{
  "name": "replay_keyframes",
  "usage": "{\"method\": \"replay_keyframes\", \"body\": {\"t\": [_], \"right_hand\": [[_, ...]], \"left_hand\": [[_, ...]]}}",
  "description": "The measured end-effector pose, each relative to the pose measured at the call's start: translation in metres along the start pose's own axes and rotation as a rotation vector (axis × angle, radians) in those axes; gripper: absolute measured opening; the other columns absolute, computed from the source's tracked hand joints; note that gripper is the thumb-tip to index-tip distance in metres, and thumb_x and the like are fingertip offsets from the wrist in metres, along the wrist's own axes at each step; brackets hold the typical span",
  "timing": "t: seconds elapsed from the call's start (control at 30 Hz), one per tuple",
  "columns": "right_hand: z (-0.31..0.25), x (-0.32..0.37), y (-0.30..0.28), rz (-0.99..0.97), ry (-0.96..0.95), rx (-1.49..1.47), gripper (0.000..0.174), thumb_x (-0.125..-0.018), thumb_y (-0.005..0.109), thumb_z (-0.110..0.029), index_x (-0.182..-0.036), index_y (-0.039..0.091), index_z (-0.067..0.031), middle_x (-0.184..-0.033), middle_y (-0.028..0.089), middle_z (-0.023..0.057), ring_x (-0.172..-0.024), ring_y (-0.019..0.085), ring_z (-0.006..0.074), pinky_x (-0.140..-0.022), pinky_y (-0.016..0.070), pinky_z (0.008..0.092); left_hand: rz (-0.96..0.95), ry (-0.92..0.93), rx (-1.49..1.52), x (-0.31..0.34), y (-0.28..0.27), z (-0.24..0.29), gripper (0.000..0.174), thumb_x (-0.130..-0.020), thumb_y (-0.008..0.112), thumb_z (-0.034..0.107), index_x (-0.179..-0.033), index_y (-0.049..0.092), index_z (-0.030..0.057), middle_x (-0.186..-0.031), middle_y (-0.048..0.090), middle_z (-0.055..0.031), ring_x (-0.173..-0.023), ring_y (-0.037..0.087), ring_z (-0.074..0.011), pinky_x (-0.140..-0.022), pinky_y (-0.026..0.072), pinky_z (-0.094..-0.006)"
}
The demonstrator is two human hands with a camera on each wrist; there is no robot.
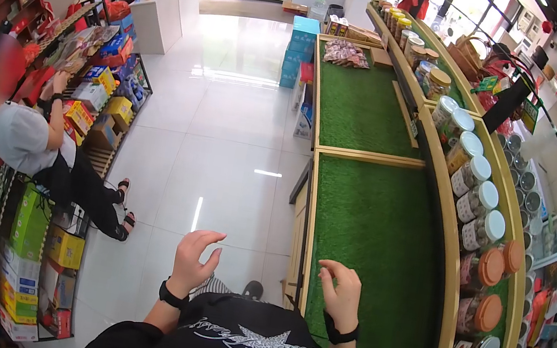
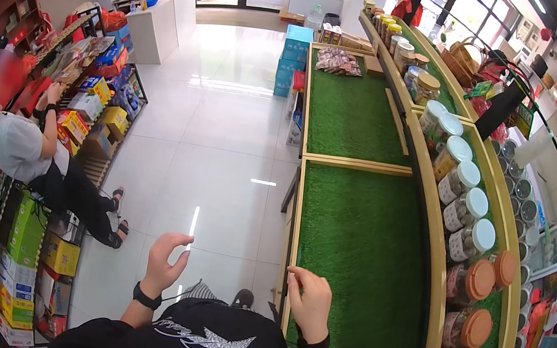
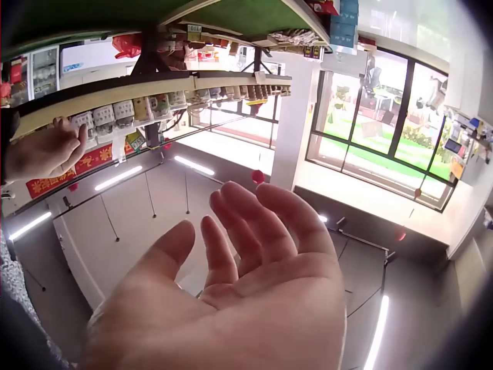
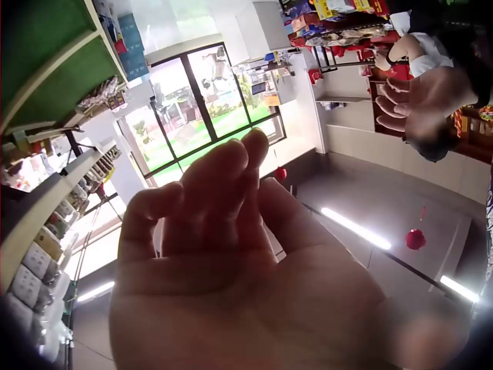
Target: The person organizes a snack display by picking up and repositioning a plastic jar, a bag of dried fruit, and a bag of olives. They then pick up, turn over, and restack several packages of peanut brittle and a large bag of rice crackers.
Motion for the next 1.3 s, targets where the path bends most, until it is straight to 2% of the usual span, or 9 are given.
{"method": "replay_keyframes", "body": {"t": [0.13, 0.33, 0.67, 0.73, 0.87, 0.97, 1.1, 1.17, 1.3], "right_hand": [[0.012, -0.005, 0.016, -0.069, 0.054, -0.048, 0.011, -0.076, 0.054, -0.011, -0.083, 0.060, -0.0045, -0.068, 0.059, 0.0069, -0.059, 0.055, 0.0195, -0.057, 0.0384, 0.0298], [0.022, -0.023, 0.037, -0.142, 0.144, -0.067, 0.011, -0.076, 0.054, -0.012, -0.080, 0.061, -0.0043, -0.069, 0.060, 0.0081, -0.061, 0.056, 0.0206, -0.059, 0.0393, 0.0300], [0.016, -0.132, 0.076, 0.029, 0.227, 0.000, 0.012, -0.075, 0.053, -0.010, -0.081, 0.060, -0.0029, -0.066, 0.061, 0.0063, -0.062, 0.056, 0.0199, -0.061, 0.0409, 0.0297], [0.011, -0.161, 0.092, 0.037, 0.208, -0.098, 0.009, -0.075, 0.054, -0.009, -0.080, 0.060, -0.0038, -0.068, 0.060, 0.0071, -0.060, 0.055, 0.0208, -0.060, 0.0390, 0.0304], [-0.010, -0.215, 0.120, -0.006, 0.023, -0.023, 0.009, -0.075, 0.055, -0.009, -0.080, 0.060, -0.0036, -0.066, 0.059, 0.0071, -0.060, 0.054, 0.0206, -0.060, 0.0391, 0.0306], [-0.015, -0.238, 0.141, -0.021, 0.041, -0.038, 0.009, -0.074, 0.056, -0.010, -0.080, 0.060, -0.0034, -0.067, 0.059, 0.0073, -0.060, 0.054, 0.0207, -0.059, 0.0392, 0.0310], [-0.018, -0.258, 0.165, -0.091, 0.055, -0.061, 0.010, -0.074, 0.056, -0.011, -0.080, 0.060, -0.0038, -0.067, 0.059, 0.0080, -0.061, 0.055, 0.0219, -0.059, 0.0393, 0.0315], [-0.015, -0.267, 0.176, -0.132, 0.063, -0.065, 0.010, -0.074, 0.056, -0.011, -0.080, 0.060, -0.0040, -0.068, 0.059, 0.0083, -0.061, 0.055, 0.0224, -0.059, 0.0393, 0.0317], [-0.013, -0.302, 0.186, -0.188, 0.047, -0.065, 0.010, -0.074, 0.056, -0.013, -0.079, 0.060, -0.0046, -0.068, 0.059, 0.0086, -0.062, 0.055, 0.0230, -0.060, 0.0392, 0.0318]], "left_hand": [[-0.056, -0.036, 0.024, -0.013, 0.017, -0.010, 0.024, -0.067, 0.058, 0.002, -0.090, 0.059, 0.0066, -0.085, 0.059, -0.0081, -0.078, 0.055, -0.0248, -0.068, 0.0429, -0.0327], [-0.139, 0.009, 0.031, -0.052, 0.031, -0.030, 0.022, -0.067, 0.057, 0.004, -0.088, 0.060, 0.0070, -0.084, 0.059, -0.0069, -0.076, 0.055, -0.0233, -0.068, 0.0425, -0.0327], [-0.128, 0.124, 0.054, -0.169, 0.022, -0.107, 0.026, -0.068, 0.057, 0.002, -0.093, 0.059, 0.0078, -0.085, 0.059, -0.0070, -0.077, 0.055, -0.0239, -0.069, 0.0426, -0.0334], [-0.065, 0.127, 0.016, -0.194, 0.010, -0.122, 0.025, -0.066, 0.056, -0.002, -0.090, 0.059, 0.0057, -0.086, 0.061, -0.0081, -0.081, 0.056, -0.0251, -0.071, 0.0433, -0.0333], [-0.026, 0.060, 0.040, -0.219, -0.010, -0.155, 0.024, -0.068, 0.056, 0.002, -0.092, 0.059, 0.0072, -0.086, 0.061, -0.0067, -0.079, 0.056, -0.0230, -0.070, 0.0427, -0.0324], [-0.080, 0.025, -0.014, -0.222, -0.019, -0.185, 0.025, -0.068, 0.056, 0.002, -0.093, 0.059, 0.0073, -0.087, 0.061, -0.0063, -0.079, 0.056, -0.0227, -0.070, 0.0421, -0.0317], [-0.084, -0.039, -0.063, -0.224, -0.031, -0.205, 0.026, -0.069, 0.055, 0.002, -0.094, 0.058, 0.0072, -0.087, 0.061, -0.0060, -0.079, 0.056, -0.0224, -0.070, 0.0416, -0.0311], [-0.081, -0.135, -0.014, -0.227, -0.033, -0.213, 0.027, -0.069, 0.055, 0.002, -0.095, 0.058, 0.0070, -0.086, 0.061, -0.0058, -0.079, 0.056, -0.0225, -0.070, 0.0415, -0.0310], [-0.061, -0.176, -0.027, -0.237, -0.027, -0.234, 0.027, -0.069, 0.055, 0.003, -0.096, 0.058, 0.0070, -0.085, 0.061, -0.0056, -0.079, 0.056, -0.0226, -0.071, 0.0415, -0.0312]]}}
Point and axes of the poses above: each hand's wrist, its own x-axis away from the middle knuckle, its own y-axis out of the palm, z = x × y, the point moved 1 cm from there along -x, towards the middle knuckle
